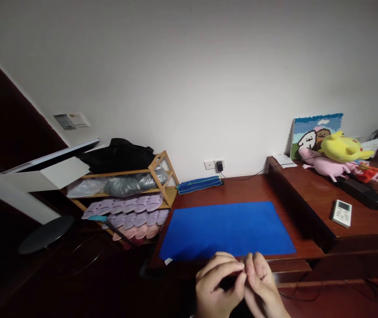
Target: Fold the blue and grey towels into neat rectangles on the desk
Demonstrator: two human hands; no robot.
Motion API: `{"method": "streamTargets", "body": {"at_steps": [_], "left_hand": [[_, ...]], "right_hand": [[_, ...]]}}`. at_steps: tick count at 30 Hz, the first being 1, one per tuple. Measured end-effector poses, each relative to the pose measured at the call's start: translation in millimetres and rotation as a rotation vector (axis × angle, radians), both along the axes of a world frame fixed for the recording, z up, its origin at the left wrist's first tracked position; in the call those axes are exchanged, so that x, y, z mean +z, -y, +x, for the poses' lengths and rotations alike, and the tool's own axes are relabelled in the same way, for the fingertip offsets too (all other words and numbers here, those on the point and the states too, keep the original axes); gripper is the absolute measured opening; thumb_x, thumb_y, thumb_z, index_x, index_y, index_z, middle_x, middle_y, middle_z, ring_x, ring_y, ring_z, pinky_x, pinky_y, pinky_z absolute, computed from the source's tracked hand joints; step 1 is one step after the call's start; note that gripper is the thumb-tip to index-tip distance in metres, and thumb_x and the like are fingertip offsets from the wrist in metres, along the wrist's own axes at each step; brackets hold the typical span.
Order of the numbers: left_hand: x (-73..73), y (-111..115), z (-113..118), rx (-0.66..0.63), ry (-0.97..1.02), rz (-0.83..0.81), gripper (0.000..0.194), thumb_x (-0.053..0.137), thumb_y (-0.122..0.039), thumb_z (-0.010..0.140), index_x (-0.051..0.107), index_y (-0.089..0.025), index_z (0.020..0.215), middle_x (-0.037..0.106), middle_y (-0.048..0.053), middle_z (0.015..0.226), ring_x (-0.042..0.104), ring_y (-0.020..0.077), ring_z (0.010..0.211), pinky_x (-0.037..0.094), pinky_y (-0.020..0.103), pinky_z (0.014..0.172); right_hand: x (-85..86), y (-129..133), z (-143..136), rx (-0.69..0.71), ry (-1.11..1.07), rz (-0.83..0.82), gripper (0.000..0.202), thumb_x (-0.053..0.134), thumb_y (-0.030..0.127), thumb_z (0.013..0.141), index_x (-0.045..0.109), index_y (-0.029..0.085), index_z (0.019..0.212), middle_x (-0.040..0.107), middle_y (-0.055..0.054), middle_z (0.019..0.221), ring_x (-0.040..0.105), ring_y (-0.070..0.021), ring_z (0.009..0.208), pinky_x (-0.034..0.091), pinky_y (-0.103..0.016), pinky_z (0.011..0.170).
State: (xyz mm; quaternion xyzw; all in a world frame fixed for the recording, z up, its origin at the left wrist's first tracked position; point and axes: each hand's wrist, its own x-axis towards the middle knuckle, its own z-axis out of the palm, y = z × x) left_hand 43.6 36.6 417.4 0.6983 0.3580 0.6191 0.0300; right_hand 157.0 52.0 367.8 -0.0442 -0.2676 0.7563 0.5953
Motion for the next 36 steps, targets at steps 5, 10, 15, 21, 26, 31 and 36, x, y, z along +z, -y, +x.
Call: {"method": "streamTargets", "body": {"at_steps": [5,10,15,21,26,31,36], "left_hand": [[2.5,6,0,0.072,-0.135,0.095,0.027,0.068,0.003,0.082,0.072,-0.018,0.099,0.074,0.003,0.08,0.072,0.0162,0.076,0.064,0.027,0.071],[8.1,11,2,0.209,-0.242,0.129,0.021,0.065,0.002,0.083,0.071,-0.017,0.092,0.074,0.003,0.078,0.073,0.015,0.077,0.064,0.024,0.075],[4.6,11,0,0.24,-0.277,0.103,0.02,0.063,0.0,0.085,0.069,-0.019,0.09,0.074,0.001,0.078,0.074,0.0148,0.077,0.064,0.023,0.077],[3.3,9,3,0.307,-0.28,0.172,0.016,0.063,-0.004,0.087,0.067,-0.019,0.087,0.072,0.001,0.074,0.074,0.0155,0.073,0.065,0.024,0.074],[-5.8,7,5,0.426,-0.31,0.188,0.016,0.064,-0.004,0.085,0.065,-0.02,0.084,0.07,0.002,0.072,0.074,0.0172,0.074,0.064,0.026,0.076],[-8.7,1,7,0.353,-0.194,0.154,0.013,0.06,-0.011,0.09,0.061,-0.021,0.083,0.067,0.002,0.07,0.071,0.0167,0.07,0.063,0.026,0.069],[-11.3,-8,6,0.262,-0.025,0.118,0.013,0.057,-0.02,0.096,0.061,-0.021,0.083,0.065,0.002,0.069,0.069,0.0157,0.065,0.06,0.023,0.061]], "right_hand": [[-4.5,-1,1,-0.015,0.024,0.014,0.024,0.084,0.026,0.08,0.061,0.024,0.074,0.055,0.005,0.071,0.05,-0.0093,0.066,0.041,-0.022,0.067],[-9.1,-2,1,-0.039,0.05,0.045,0.022,0.083,0.026,0.082,0.062,0.024,0.076,0.06,0.004,0.076,0.055,-0.0102,0.07,0.045,-0.025,0.072],[-9.7,-4,0,-0.048,0.067,0.044,0.025,0.083,0.026,0.08,0.06,0.023,0.075,0.059,0.004,0.075,0.054,-0.0098,0.068,0.044,-0.024,0.068],[-11.9,-4,-4,-0.065,0.085,0.033,0.031,0.084,0.03,0.08,0.055,0.023,0.071,0.056,0.004,0.072,0.051,-0.0109,0.066,0.046,-0.026,0.069],[-22.7,-4,-8,-0.042,0.088,0.007,0.027,0.082,0.029,0.081,0.057,0.023,0.073,0.055,0.003,0.076,0.048,-0.0111,0.066,0.046,-0.028,0.072],[-34.1,-4,-12,-0.008,0.082,-0.038,0.03,0.085,0.03,0.078,0.057,0.023,0.071,0.054,0.002,0.074,0.048,-0.0124,0.067,0.045,-0.028,0.07],[-37.4,-4,-15,0.021,0.045,-0.06,0.031,0.087,0.031,0.076,0.058,0.024,0.07,0.055,0.002,0.073,0.051,-0.013,0.072,0.047,-0.028,0.075]]}}
